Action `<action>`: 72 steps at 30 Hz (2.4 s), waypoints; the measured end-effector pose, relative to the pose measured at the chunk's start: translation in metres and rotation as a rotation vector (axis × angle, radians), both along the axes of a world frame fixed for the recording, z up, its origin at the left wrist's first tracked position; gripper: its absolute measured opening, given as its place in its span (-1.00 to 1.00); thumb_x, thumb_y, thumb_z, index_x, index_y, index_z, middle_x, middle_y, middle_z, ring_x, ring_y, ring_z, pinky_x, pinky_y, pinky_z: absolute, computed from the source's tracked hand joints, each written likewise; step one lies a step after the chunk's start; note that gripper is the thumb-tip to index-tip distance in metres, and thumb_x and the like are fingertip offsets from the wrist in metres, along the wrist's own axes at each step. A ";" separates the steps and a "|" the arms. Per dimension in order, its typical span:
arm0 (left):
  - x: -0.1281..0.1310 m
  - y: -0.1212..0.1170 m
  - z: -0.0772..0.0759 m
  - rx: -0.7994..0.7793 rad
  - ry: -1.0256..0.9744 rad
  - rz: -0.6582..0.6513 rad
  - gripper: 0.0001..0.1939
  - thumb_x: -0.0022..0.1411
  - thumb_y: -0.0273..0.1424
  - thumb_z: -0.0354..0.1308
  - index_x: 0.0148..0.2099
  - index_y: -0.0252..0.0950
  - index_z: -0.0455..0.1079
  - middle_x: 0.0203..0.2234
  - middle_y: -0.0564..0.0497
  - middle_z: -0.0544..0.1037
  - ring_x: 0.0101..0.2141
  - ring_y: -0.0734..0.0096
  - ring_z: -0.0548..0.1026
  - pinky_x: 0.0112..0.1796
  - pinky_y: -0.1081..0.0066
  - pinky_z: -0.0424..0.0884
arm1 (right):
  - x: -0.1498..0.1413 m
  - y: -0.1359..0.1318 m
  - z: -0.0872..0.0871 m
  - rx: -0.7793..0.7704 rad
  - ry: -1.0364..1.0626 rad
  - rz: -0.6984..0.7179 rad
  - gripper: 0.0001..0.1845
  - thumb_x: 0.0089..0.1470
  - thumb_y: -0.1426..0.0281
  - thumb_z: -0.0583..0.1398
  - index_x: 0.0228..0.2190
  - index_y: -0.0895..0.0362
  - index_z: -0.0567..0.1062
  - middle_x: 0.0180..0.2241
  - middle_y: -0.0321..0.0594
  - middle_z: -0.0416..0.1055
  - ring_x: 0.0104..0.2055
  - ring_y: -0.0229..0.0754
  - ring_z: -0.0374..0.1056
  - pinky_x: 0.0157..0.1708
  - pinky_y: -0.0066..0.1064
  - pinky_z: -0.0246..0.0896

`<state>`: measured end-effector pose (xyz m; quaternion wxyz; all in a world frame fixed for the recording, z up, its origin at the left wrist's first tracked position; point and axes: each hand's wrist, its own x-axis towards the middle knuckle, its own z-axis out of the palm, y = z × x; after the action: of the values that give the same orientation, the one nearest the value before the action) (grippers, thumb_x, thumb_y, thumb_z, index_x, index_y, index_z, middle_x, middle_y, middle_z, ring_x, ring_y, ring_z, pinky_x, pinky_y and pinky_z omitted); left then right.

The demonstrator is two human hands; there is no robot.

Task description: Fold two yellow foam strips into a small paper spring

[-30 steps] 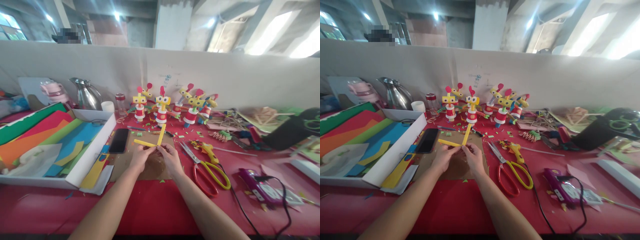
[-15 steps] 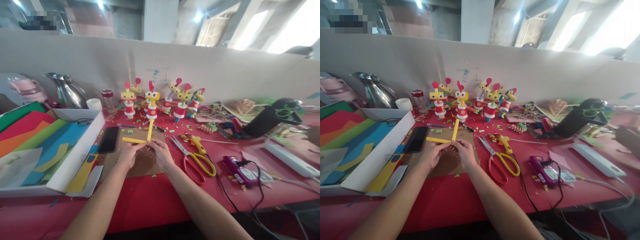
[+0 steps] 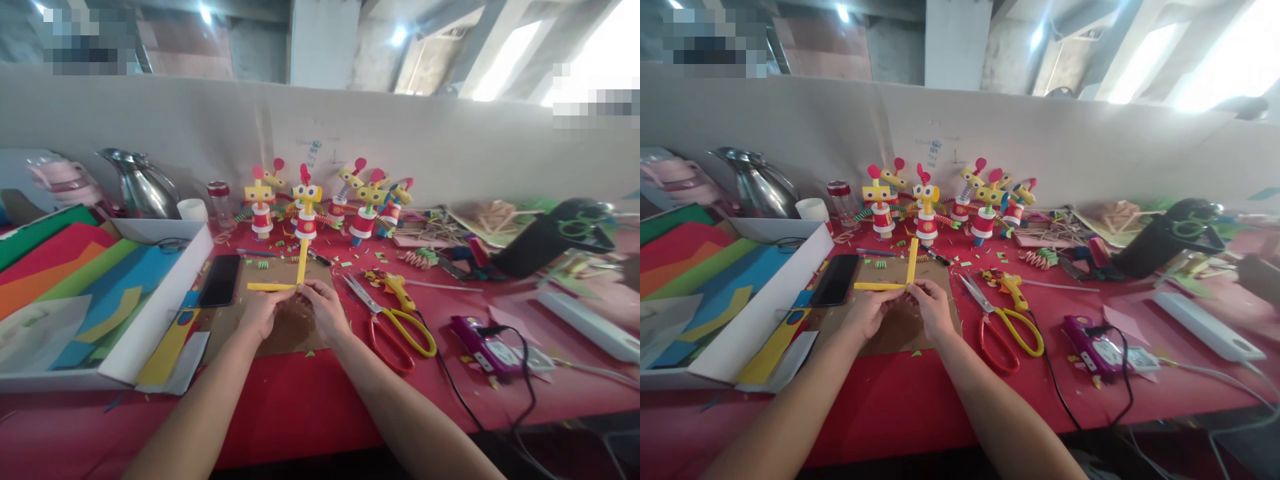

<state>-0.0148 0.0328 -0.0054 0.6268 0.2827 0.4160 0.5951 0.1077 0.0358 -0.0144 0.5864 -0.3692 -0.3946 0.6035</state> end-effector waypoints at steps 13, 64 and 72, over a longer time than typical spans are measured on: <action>0.004 0.000 -0.010 0.070 0.065 -0.051 -0.68 -0.21 -0.32 0.42 -0.36 -0.37 0.52 -0.51 -0.02 0.57 -0.42 0.37 0.52 -0.25 0.37 0.36 | -0.003 -0.002 -0.005 0.058 -0.036 -0.069 -0.78 -0.15 0.24 0.31 -0.45 0.13 0.53 -0.49 -0.29 0.44 -0.44 -0.27 0.31 -0.38 -0.43 0.19; 0.007 -0.001 -0.012 0.139 0.161 0.040 -0.74 -0.19 -0.29 0.40 -0.46 -0.37 0.50 -0.58 0.00 0.55 -0.46 0.37 0.50 -0.24 0.33 0.38 | -0.002 -0.002 -0.012 0.110 -0.034 -0.113 -0.83 -0.11 0.28 0.31 -0.47 0.13 0.52 -0.53 -0.33 0.42 -0.46 -0.29 0.28 -0.38 -0.43 0.16; 0.007 -0.002 -0.015 0.157 0.143 0.001 -0.73 -0.18 -0.30 0.40 -0.42 -0.37 0.53 -0.55 -0.02 0.58 -0.46 0.34 0.52 -0.24 0.32 0.38 | -0.002 -0.003 -0.007 0.084 0.023 -0.119 -0.86 -0.14 0.33 0.32 -0.49 0.14 0.54 -0.55 -0.33 0.40 -0.48 -0.31 0.25 -0.40 -0.44 0.14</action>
<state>-0.0081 0.0312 -0.0200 0.5710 0.3727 0.4118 0.6045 0.1060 0.0332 -0.0217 0.6408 -0.3601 -0.3899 0.5547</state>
